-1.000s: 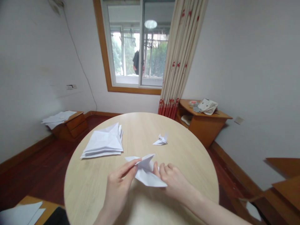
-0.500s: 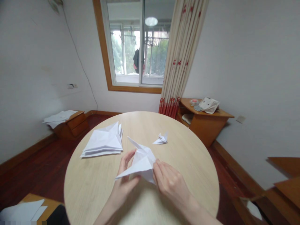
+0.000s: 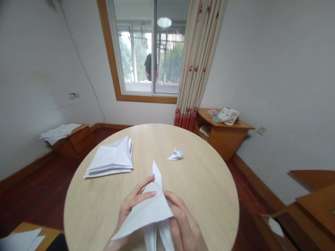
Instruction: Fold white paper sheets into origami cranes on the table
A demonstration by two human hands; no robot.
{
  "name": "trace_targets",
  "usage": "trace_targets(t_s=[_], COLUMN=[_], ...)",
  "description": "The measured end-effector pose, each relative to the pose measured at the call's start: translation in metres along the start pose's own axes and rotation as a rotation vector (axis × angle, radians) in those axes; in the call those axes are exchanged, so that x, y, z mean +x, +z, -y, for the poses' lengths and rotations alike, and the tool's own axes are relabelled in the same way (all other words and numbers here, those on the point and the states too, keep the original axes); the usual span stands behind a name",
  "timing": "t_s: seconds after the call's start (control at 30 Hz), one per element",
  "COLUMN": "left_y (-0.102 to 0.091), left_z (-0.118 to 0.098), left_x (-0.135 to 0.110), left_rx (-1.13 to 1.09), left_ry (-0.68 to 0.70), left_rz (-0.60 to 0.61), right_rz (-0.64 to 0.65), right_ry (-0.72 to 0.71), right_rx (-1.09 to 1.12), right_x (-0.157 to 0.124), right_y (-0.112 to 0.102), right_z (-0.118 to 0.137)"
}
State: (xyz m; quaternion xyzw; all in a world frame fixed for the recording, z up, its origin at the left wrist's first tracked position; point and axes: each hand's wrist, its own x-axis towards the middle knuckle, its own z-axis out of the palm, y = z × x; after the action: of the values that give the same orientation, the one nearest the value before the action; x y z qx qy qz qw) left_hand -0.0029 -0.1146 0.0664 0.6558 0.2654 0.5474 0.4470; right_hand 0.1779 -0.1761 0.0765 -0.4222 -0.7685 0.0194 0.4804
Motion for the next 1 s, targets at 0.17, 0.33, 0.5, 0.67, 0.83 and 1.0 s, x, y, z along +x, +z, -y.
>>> trace_targets(t_s=[0.17, 0.33, 0.5, 0.67, 0.83, 1.0], left_y=[-0.015, -0.020, -0.016, -0.016, -0.002, 0.016], left_z=[-0.017, -0.030, -0.029, -0.015, 0.004, 0.017], left_x=[0.003, 0.011, 0.020, 0.024, 0.011, 0.001], left_rx=[0.093, 0.023, -0.248, -0.322, -0.425, -0.019], left_ry=[-0.027, -0.220, -0.582, -0.704, -0.503, -0.233], left_rz=[0.100, 0.198, 0.165, -0.051, -0.336, -0.408], right_rz=[0.263, 0.536, 0.779, 1.047, 0.657, 0.379], right_ry=[0.261, 0.355, 0.395, 0.623, 0.619, 0.628], right_rx=[0.002, 0.056, 0.167, 0.348, 0.179, 0.435], right_x=[0.020, 0.066, 0.117, 0.152, 0.131, 0.085], right_y=[-0.027, -0.058, -0.069, -0.058, -0.023, 0.009], right_z=[-0.002, -0.009, -0.020, -0.030, -0.023, -0.002])
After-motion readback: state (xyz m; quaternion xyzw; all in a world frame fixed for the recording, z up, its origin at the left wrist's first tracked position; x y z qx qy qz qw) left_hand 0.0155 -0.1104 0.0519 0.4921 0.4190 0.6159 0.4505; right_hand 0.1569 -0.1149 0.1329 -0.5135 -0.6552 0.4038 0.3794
